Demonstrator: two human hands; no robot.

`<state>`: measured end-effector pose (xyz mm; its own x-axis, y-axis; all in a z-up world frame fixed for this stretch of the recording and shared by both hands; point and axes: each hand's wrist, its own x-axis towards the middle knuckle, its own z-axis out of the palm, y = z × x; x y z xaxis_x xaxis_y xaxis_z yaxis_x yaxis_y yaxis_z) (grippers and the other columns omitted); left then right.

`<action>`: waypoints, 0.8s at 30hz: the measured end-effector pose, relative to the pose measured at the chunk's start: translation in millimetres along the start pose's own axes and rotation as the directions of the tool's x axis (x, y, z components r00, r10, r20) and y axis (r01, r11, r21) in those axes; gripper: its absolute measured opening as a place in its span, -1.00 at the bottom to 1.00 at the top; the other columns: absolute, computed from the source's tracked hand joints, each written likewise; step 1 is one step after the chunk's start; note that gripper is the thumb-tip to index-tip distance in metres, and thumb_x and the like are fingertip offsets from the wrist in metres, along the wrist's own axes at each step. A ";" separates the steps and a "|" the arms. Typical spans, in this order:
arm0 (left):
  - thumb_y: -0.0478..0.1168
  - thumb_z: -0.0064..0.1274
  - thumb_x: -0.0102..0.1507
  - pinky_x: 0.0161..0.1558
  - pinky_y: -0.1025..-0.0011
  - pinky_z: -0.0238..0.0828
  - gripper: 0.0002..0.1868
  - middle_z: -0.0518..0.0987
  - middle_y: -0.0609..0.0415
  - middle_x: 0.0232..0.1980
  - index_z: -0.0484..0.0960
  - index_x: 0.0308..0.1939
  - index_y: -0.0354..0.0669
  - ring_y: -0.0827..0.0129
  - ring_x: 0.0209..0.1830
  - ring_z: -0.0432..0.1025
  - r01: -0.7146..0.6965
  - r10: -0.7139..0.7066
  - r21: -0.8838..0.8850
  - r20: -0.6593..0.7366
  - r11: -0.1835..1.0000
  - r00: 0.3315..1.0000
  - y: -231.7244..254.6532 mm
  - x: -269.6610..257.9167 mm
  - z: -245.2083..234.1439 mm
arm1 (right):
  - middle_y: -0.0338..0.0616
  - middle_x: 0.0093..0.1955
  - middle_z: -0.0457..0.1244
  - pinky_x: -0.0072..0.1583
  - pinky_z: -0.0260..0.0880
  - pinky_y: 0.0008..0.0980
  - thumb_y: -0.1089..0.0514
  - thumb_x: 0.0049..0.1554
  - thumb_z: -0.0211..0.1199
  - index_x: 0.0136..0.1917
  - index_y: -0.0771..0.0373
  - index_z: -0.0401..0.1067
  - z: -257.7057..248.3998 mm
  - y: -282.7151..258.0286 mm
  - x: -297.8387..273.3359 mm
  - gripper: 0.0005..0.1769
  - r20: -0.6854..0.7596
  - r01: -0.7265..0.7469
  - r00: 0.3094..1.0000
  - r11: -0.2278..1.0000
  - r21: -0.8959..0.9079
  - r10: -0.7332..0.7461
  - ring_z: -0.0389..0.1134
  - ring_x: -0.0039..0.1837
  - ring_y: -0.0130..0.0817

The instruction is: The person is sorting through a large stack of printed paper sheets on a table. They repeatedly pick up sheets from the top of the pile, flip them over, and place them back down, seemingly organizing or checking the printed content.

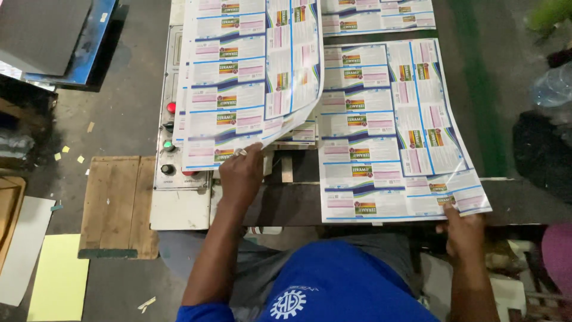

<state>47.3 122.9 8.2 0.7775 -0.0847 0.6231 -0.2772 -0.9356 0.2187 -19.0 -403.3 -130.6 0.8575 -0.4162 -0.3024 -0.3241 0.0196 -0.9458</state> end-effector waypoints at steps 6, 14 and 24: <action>-0.32 0.17 0.27 -0.37 0.17 0.46 -0.83 0.66 -0.04 -0.33 0.67 -0.06 -0.14 0.08 -0.43 0.54 0.049 -0.046 -0.072 0.043 0.996 0.998 11.7 -19.4 2.2 | -0.14 -0.03 0.35 -0.30 0.29 -0.43 0.21 0.31 0.20 0.20 0.34 0.42 46.4 -27.0 63.4 -0.78 0.027 0.109 0.994 0.994 0.030 -0.110 0.30 -0.23 -0.41; -0.37 0.15 0.24 -0.28 0.19 0.51 -0.72 0.70 -0.12 -0.03 0.66 0.05 -0.20 0.07 -0.35 0.57 0.003 0.005 -0.199 0.036 0.980 0.999 42.3 -16.9 -25.3 | 0.03 0.09 0.39 -0.28 0.29 -0.45 0.11 0.28 0.15 0.56 0.16 0.06 56.7 -32.3 52.2 -0.36 0.120 -0.056 0.992 0.995 0.086 0.045 0.43 -0.13 -0.33; -0.17 0.19 0.23 0.28 0.02 0.38 -0.58 0.60 -0.15 0.19 0.60 0.12 -0.30 -0.05 0.28 0.47 -0.221 0.363 -0.446 0.262 0.867 0.894 129.0 -31.1 37.7 | -0.08 0.03 0.40 -0.29 0.37 -0.39 0.07 0.23 0.16 0.27 0.27 0.36 146.3 -24.1 -28.7 -0.62 0.603 -0.147 0.793 0.988 0.054 0.085 0.47 -0.10 -0.33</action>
<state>8.6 -8.1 -11.3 0.7426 -0.5050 0.4399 -0.6642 -0.6396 0.3871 22.7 -258.8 -116.4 0.8935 0.2200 -0.3914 -0.4244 0.1292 -0.8962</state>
